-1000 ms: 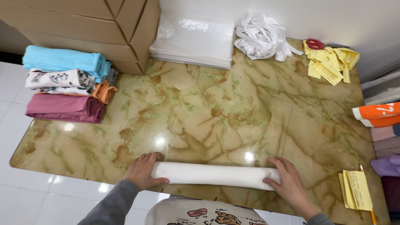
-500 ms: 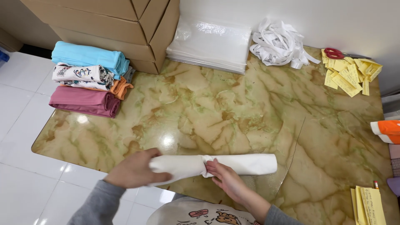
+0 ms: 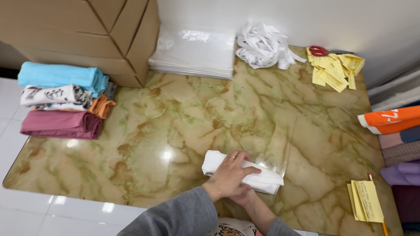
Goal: The person takes several t-shirts from a clothing rack, one by one, and folds them on a table. They smooth out each shirt, fold the sleeves and sides, and roll or fold the garment into a compact shape before stacking it with the others.
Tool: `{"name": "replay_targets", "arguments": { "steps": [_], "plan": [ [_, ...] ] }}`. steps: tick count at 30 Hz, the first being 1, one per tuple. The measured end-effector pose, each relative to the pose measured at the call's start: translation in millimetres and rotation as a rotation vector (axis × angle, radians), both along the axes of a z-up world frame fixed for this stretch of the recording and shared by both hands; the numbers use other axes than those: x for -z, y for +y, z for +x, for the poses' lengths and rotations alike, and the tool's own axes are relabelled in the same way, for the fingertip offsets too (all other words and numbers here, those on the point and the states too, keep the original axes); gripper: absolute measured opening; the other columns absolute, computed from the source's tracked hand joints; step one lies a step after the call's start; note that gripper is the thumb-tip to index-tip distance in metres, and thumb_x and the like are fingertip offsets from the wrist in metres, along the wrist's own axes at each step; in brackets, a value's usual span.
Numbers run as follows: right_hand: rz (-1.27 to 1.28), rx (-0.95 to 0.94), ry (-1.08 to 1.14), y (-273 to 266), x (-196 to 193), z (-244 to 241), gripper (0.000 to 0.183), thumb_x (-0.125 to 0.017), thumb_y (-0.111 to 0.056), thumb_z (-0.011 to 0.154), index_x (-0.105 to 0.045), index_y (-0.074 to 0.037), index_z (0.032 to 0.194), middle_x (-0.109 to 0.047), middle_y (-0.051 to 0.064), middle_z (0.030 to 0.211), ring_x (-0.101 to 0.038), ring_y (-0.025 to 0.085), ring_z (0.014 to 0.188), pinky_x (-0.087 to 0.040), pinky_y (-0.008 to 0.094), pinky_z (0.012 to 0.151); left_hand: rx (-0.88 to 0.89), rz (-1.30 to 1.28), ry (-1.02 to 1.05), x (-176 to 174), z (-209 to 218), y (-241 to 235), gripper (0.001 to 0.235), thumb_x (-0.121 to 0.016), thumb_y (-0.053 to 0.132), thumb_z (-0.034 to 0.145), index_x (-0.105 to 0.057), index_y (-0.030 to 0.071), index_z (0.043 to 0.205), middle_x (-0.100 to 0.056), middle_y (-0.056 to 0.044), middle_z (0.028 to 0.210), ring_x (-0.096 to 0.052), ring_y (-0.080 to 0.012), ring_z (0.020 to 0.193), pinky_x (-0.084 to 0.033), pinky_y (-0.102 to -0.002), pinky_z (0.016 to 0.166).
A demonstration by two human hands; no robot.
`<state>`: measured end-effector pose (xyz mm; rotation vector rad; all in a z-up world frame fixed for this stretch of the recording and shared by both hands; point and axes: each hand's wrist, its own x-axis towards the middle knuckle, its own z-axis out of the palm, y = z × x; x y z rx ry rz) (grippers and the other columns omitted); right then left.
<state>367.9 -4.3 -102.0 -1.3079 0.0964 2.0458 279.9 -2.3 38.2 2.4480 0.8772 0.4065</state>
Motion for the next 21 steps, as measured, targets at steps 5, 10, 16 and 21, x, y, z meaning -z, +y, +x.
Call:
{"name": "replay_targets", "arguments": {
  "steps": [5, 10, 16, 21],
  "plan": [
    [-0.022, 0.109, -0.024, 4.1, -1.6, -14.2, 0.042, -0.052, -0.026, 0.099, -0.068, -0.005, 0.132, -0.07, 0.015, 0.127, -0.066, 0.026, 0.112, -0.057, 0.04, 0.086, 0.082, 0.317, 0.096, 19.9, -2.7, -1.0, 0.073, -0.07, 0.028, 0.088, -0.046, 0.039, 0.156, -0.056, -0.019, 0.133, -0.055, -0.0392, 0.112, -0.04, -0.053, 0.104],
    [-0.027, 0.214, -0.053, 9.4, -9.4, -14.8, 0.035, -0.052, -0.017, 0.101, -0.068, -0.006, 0.129, -0.072, 0.016, 0.13, -0.067, 0.027, 0.112, -0.058, 0.039, 0.082, 0.127, 0.295, 0.116, 3.8, 29.7, 6.8, 0.079, -0.063, 0.025, 0.092, -0.034, 0.042, 0.163, -0.057, -0.018, 0.13, -0.057, -0.0356, 0.099, -0.042, -0.048, 0.091],
    [-0.038, 0.341, -0.103, -31.6, -19.4, 35.2, 0.031, -0.051, -0.005, 0.102, -0.069, -0.007, 0.127, -0.073, 0.017, 0.132, -0.068, 0.027, 0.112, -0.06, 0.038, 0.078, 0.158, 0.134, 0.287, 61.8, 93.1, 21.9, 0.068, -0.063, 0.044, 0.1, -0.034, 0.043, 0.162, -0.05, -0.016, 0.135, -0.056, -0.0354, 0.12, -0.04, -0.05, 0.101],
    [-0.046, 0.317, -0.555, -113.6, -31.0, 124.6, 0.013, -0.073, -0.011, 0.094, -0.071, -0.005, 0.106, -0.075, 0.021, 0.085, -0.069, 0.027, 0.07, -0.058, 0.039, 0.062, 0.161, 0.419, 0.496, 76.4, 99.7, 29.7, 0.081, -0.048, 0.059, 0.104, -0.002, 0.044, 0.169, -0.051, -0.02, 0.147, -0.061, -0.0331, 0.114, -0.044, -0.048, 0.095]
  ]
}}
